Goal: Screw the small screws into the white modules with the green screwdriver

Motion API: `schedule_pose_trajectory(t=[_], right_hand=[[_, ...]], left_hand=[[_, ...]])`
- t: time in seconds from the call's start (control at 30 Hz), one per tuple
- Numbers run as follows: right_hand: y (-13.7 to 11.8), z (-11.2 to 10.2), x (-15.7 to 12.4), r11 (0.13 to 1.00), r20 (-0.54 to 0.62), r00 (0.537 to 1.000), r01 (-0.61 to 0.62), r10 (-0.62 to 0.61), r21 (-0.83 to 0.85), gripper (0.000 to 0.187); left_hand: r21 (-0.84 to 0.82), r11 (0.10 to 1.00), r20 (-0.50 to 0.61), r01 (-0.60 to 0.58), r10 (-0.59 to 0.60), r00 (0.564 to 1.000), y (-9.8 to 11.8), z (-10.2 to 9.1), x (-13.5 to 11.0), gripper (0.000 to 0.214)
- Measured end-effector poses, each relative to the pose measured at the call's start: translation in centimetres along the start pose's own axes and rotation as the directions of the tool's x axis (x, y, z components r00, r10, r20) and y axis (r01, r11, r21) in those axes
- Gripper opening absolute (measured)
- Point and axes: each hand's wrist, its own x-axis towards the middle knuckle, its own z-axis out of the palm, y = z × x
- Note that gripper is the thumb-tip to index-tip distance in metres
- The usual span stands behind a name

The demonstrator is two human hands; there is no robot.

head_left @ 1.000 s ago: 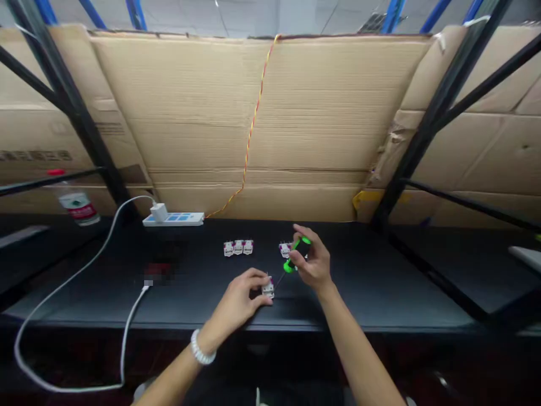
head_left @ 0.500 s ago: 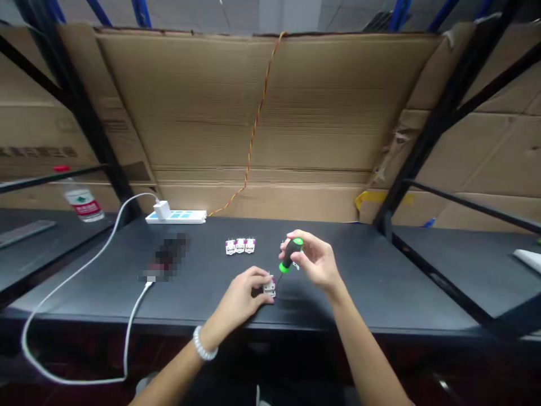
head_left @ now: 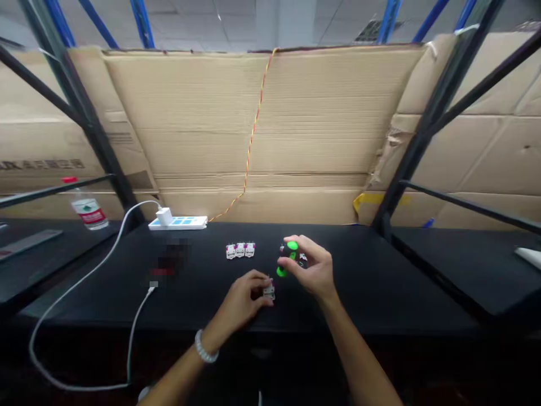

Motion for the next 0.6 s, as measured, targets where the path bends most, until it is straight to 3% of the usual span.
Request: schedule_pose_trajectory(t=[0.17,0.3,0.37,0.43,0.6], right_hand=[[-0.4,0.5,-0.5,0.995,-0.105,0.994,0.012,-0.022,-0.098,0.031],[0.5,-0.6,-0.2,0.992,-0.287,0.953,-0.068,0.096,0.106,0.036],[1.2,-1.9,0.3,0.969,-0.449,0.880,-0.045,0.154,0.244,0.038],[2.1,-3.3,0.6,0.958,-0.538,0.828,0.004,0.159,0.288,0.038],[4.2,-5.6,-0.3,0.950,-0.508,0.840,-0.026,0.189,0.310,0.038]], left_hand=[[0.034,0.999,0.016,-0.009,0.009,1.000,0.2,-0.4,0.2,0.022],[0.219,0.975,0.117,-0.034,0.009,0.993,0.8,-1.4,1.5,0.024],[0.372,0.926,0.179,-0.054,-0.014,0.984,1.0,-1.8,3.0,0.027],[0.455,0.886,0.232,-0.092,-0.019,0.973,0.9,-2.2,5.1,0.031],[0.509,0.857,0.236,-0.083,-0.046,0.971,-0.7,-2.8,11.1,0.037]])
